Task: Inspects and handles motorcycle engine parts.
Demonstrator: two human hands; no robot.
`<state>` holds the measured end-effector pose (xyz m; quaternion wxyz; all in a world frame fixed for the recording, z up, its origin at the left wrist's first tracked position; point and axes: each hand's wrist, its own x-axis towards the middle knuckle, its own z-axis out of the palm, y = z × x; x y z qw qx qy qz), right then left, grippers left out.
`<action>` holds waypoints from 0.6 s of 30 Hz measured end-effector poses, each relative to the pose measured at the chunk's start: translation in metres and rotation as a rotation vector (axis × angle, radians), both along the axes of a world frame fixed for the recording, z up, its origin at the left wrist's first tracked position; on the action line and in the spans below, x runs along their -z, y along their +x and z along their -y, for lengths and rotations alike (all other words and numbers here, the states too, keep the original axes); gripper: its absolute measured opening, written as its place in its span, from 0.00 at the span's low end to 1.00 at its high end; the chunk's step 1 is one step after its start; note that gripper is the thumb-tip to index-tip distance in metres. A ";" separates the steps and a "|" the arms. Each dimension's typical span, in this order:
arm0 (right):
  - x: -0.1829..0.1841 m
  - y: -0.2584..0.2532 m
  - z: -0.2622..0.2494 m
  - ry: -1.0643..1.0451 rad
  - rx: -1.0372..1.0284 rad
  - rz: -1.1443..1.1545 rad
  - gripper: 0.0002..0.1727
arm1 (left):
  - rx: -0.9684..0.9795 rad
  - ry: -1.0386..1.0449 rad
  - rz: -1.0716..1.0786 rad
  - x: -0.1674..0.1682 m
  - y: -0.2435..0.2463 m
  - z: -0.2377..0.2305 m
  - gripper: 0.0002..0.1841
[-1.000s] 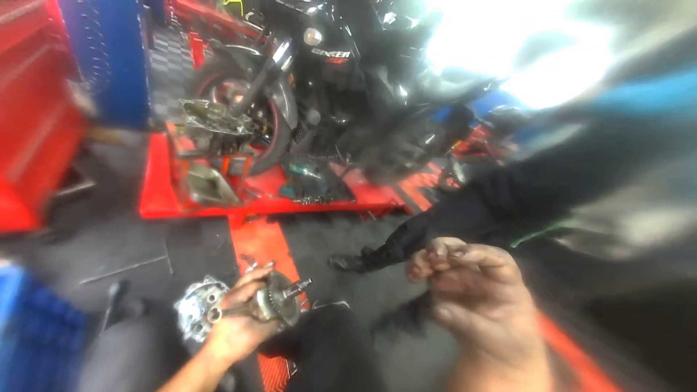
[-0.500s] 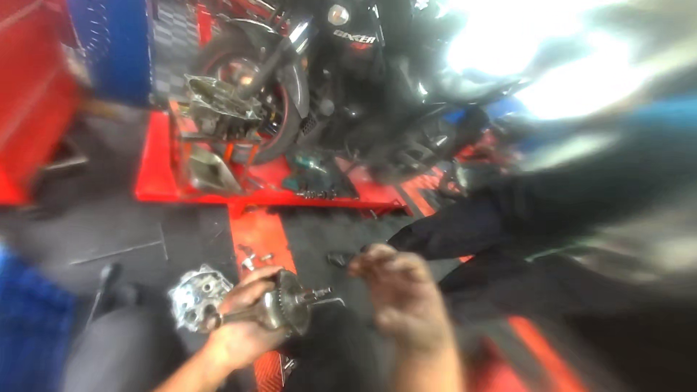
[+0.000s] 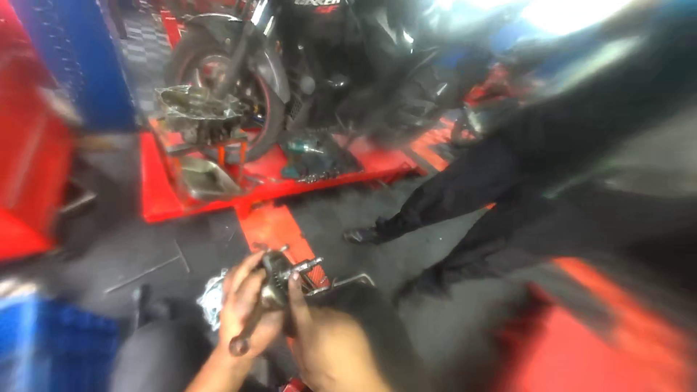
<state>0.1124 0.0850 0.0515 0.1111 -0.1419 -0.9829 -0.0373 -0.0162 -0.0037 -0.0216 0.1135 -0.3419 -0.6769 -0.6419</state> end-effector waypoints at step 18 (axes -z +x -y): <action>-0.017 0.038 -0.010 -1.306 -0.611 0.073 0.44 | 0.116 0.059 -0.120 -0.001 0.006 -0.003 0.25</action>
